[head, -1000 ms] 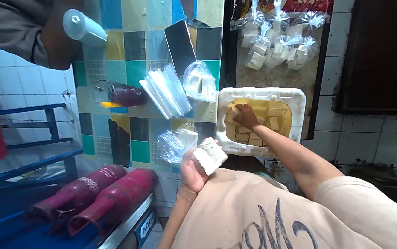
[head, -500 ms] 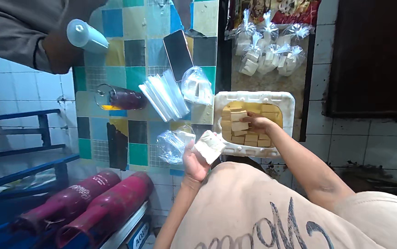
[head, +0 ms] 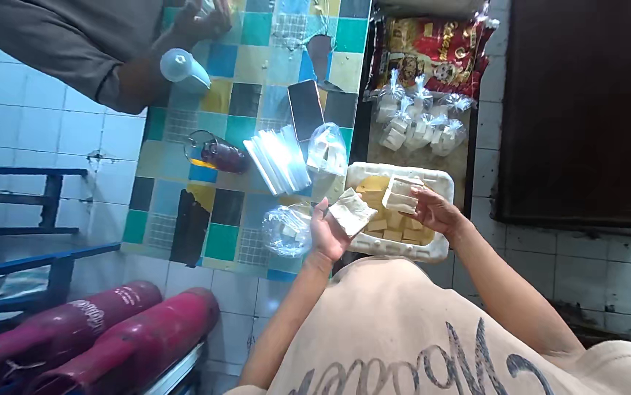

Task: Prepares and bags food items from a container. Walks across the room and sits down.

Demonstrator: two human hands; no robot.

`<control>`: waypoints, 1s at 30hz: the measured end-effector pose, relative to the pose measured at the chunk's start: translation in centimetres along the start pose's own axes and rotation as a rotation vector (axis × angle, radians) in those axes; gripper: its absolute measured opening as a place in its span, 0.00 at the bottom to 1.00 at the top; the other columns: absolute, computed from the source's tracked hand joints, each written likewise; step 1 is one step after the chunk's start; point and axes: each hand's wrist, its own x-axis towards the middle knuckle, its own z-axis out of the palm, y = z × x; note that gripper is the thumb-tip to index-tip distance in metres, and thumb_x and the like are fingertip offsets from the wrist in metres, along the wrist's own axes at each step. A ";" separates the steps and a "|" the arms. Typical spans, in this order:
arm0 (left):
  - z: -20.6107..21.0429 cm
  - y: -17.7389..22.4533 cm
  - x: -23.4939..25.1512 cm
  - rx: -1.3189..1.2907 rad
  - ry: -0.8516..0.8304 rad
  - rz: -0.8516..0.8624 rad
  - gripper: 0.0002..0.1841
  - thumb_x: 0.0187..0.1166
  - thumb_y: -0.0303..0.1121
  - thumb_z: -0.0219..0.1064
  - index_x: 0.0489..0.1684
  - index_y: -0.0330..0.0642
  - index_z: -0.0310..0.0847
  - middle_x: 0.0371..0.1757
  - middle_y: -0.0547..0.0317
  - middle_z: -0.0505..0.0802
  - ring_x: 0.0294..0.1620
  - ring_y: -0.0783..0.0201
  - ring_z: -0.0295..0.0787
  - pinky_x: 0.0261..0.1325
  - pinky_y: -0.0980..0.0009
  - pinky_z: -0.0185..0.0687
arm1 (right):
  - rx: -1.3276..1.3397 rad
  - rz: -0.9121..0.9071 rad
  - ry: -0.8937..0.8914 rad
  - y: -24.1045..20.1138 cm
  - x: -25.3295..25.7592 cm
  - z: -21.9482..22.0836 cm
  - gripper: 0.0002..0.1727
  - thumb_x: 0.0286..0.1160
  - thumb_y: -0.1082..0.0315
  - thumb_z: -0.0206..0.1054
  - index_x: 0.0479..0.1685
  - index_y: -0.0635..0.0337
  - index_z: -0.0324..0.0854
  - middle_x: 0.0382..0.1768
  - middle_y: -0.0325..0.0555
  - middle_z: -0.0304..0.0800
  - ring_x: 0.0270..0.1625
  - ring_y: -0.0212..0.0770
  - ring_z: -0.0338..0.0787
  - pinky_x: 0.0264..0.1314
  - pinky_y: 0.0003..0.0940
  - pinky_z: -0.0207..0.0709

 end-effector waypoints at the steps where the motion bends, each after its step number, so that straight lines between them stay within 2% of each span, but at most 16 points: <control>1: 0.4 0.1 0.0 0.002 -0.019 0.023 0.35 0.88 0.63 0.30 0.76 0.53 0.73 0.66 0.55 0.88 0.63 0.57 0.88 0.62 0.58 0.85 | -0.002 -0.025 0.005 -0.6 -0.4 0.5 0.16 0.90 0.62 0.55 0.71 0.49 0.69 0.54 0.42 0.92 0.53 0.38 0.95 0.55 0.35 0.91; 3: 1.2 0.1 0.0 0.002 -0.050 0.089 0.34 0.89 0.62 0.30 0.75 0.56 0.74 0.65 0.56 0.89 0.61 0.59 0.89 0.60 0.60 0.86 | 0.003 -0.073 0.050 -1.9 -1.5 2.2 0.15 0.92 0.62 0.54 0.71 0.51 0.69 0.54 0.43 0.92 0.53 0.38 0.94 0.57 0.36 0.90; 5: 1.7 0.0 0.1 0.011 -0.082 0.133 0.33 0.89 0.61 0.30 0.77 0.56 0.73 0.66 0.57 0.88 0.62 0.61 0.88 0.61 0.61 0.85 | -0.024 -0.117 0.109 -3.1 -2.7 4.3 0.14 0.94 0.63 0.52 0.70 0.53 0.71 0.52 0.44 0.92 0.52 0.39 0.95 0.56 0.36 0.91; 8: 2.2 -0.1 0.2 0.064 -0.128 0.163 0.33 0.89 0.61 0.30 0.76 0.55 0.72 0.60 0.59 0.90 0.56 0.64 0.89 0.58 0.63 0.86 | -0.098 -0.157 0.088 -4.3 -4.1 6.9 0.13 0.94 0.65 0.51 0.70 0.52 0.71 0.52 0.44 0.92 0.50 0.39 0.96 0.55 0.36 0.92; 13: 2.7 0.7 0.0 0.157 -0.156 0.058 0.40 0.87 0.65 0.23 0.77 0.52 0.71 0.59 0.55 0.90 0.56 0.61 0.88 0.58 0.60 0.84 | -0.347 -0.147 0.003 -6.3 -4.4 9.3 0.13 0.92 0.66 0.53 0.69 0.52 0.71 0.50 0.42 0.92 0.46 0.37 0.96 0.49 0.34 0.92; 16: 2.9 1.2 -0.1 0.244 -0.160 0.008 0.42 0.85 0.68 0.22 0.76 0.51 0.71 0.59 0.53 0.89 0.56 0.59 0.88 0.58 0.57 0.84 | -0.494 -0.078 -0.076 -7.1 -4.0 10.4 0.13 0.89 0.70 0.55 0.67 0.55 0.72 0.48 0.45 0.92 0.43 0.38 0.95 0.47 0.34 0.92; 19: 3.2 1.2 -0.2 0.255 -0.154 0.003 0.43 0.85 0.69 0.25 0.74 0.47 0.73 0.57 0.52 0.90 0.53 0.60 0.89 0.56 0.59 0.85 | -0.591 0.002 -0.148 -6.7 -3.7 11.7 0.14 0.88 0.72 0.57 0.68 0.58 0.72 0.48 0.46 0.92 0.44 0.39 0.95 0.48 0.36 0.92; 22: 3.3 1.1 -0.5 0.233 -0.152 0.004 0.43 0.85 0.69 0.26 0.72 0.46 0.74 0.54 0.53 0.91 0.50 0.61 0.90 0.53 0.61 0.86 | -0.642 0.018 -0.189 -5.7 -3.6 12.1 0.14 0.87 0.71 0.59 0.67 0.58 0.75 0.47 0.45 0.93 0.43 0.37 0.96 0.46 0.34 0.92; 27: 2.6 0.7 -0.9 0.172 -0.160 0.011 0.37 0.86 0.68 0.31 0.60 0.51 0.79 0.44 0.59 0.93 0.42 0.65 0.91 0.43 0.66 0.87 | -0.729 0.047 -0.149 -4.8 -3.6 13.0 0.14 0.87 0.72 0.61 0.66 0.61 0.75 0.46 0.47 0.92 0.43 0.38 0.95 0.46 0.34 0.91; 30: 2.3 0.1 -0.7 0.128 -0.152 0.003 0.35 0.86 0.67 0.33 0.58 0.51 0.80 0.42 0.59 0.93 0.41 0.64 0.92 0.43 0.65 0.89 | -0.836 -0.016 -0.121 -3.8 -3.8 12.7 0.13 0.85 0.69 0.65 0.64 0.60 0.77 0.48 0.48 0.92 0.43 0.39 0.94 0.44 0.36 0.91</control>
